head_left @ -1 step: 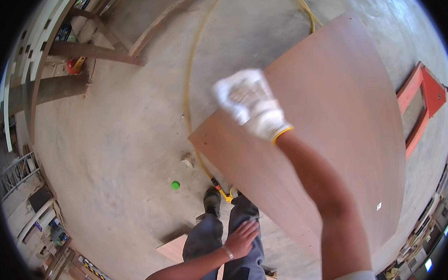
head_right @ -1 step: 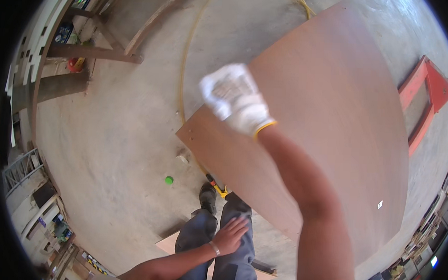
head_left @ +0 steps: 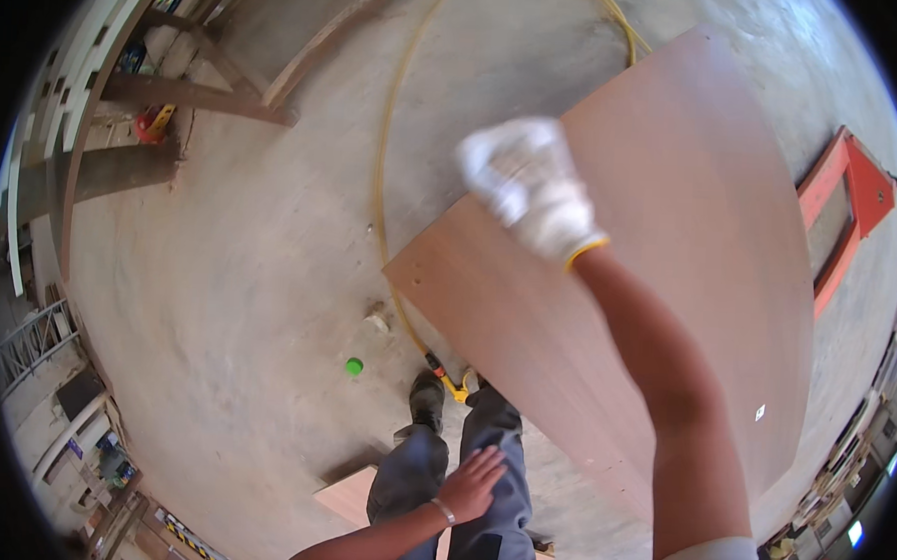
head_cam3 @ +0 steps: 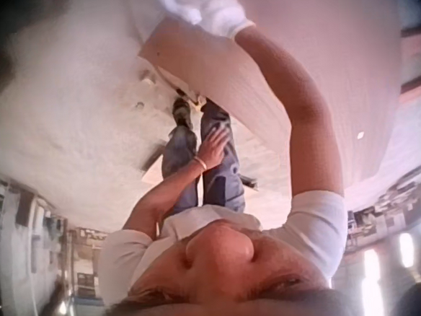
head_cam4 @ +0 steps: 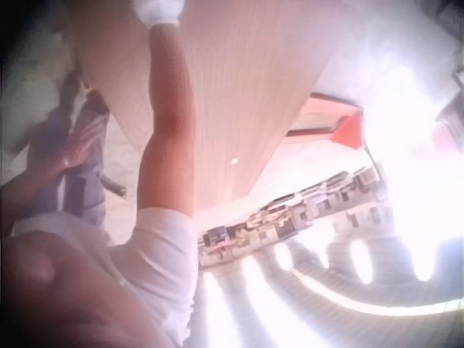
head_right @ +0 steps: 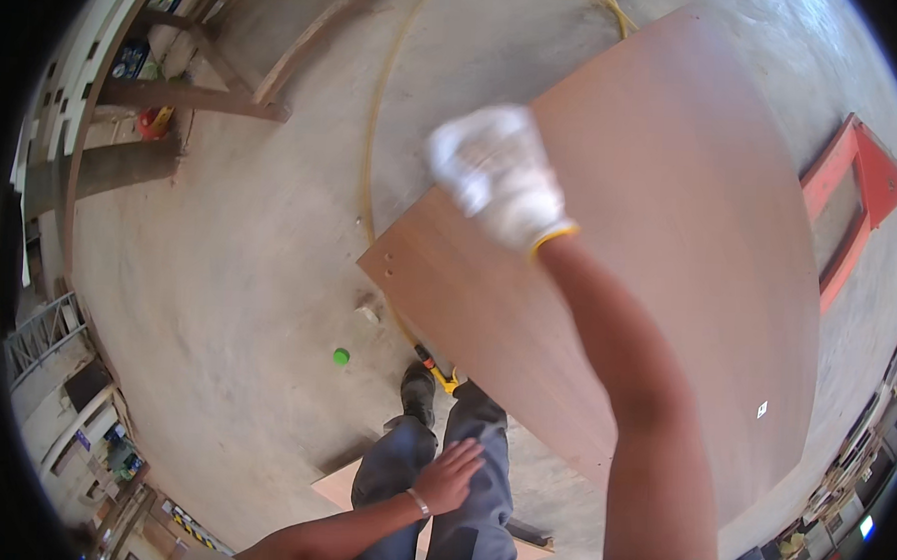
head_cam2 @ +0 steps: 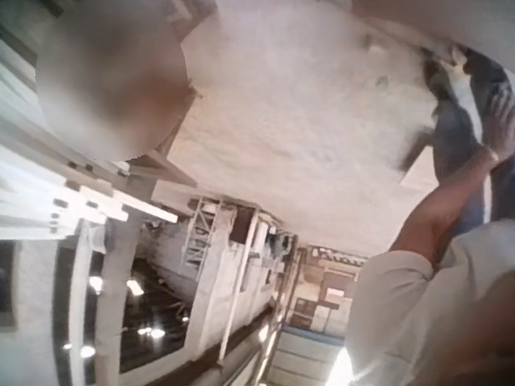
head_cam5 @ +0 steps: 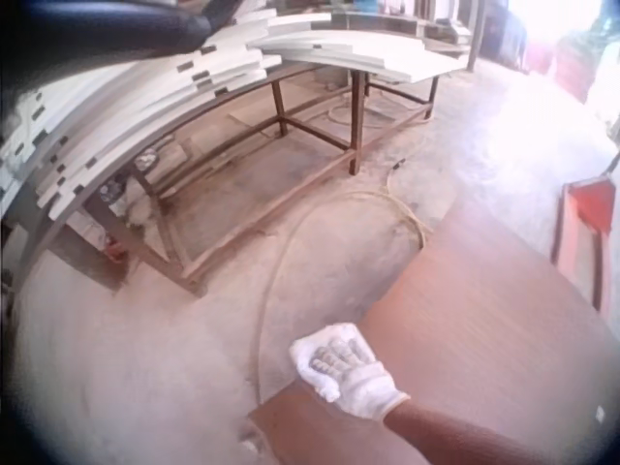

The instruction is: The person moves white panels aside, then wipes a large brown wood panel with a cloth. They spray liquid from a bottle onto the panel and continue wiping the surface. The person also uses a small tool to scrape or clean the panel edges.

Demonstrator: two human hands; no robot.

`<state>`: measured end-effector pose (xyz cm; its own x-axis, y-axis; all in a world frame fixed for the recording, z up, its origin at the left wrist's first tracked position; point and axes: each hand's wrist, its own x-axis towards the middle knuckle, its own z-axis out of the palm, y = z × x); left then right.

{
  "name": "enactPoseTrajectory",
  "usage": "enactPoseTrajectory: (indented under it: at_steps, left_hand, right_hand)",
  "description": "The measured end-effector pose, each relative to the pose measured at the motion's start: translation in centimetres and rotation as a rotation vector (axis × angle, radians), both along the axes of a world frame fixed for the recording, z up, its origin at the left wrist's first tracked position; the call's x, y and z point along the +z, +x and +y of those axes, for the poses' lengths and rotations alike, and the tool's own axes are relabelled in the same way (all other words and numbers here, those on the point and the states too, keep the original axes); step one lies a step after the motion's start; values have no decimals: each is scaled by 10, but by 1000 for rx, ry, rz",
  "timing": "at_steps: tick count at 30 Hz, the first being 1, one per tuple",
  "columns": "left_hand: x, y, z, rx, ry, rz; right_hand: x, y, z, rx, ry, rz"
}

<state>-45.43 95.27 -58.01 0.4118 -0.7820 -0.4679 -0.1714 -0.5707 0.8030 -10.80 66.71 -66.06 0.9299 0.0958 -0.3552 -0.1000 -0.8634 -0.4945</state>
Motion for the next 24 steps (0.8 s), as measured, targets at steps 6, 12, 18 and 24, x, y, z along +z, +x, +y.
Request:
enactPoseTrajectory:
  at_steps: [6, 12, 18, 24]
  left_hand:
    - [-3, -2, 89, 341, 220, -153]
    - [-2, -14, 62, 528, 143, -105]
    - [8, -31, 54, 624, 115, -47]
    - [5, -22, 95, 579, 152, -17]
  right_hand:
    - [-26, 24, -33, -61, -429, -232]
    - [-23, 40, -8, -349, -224, -164]
    - [-26, -34, 95, -53, 160, -311]
    - [1, -140, 154, 451, 5, -378]
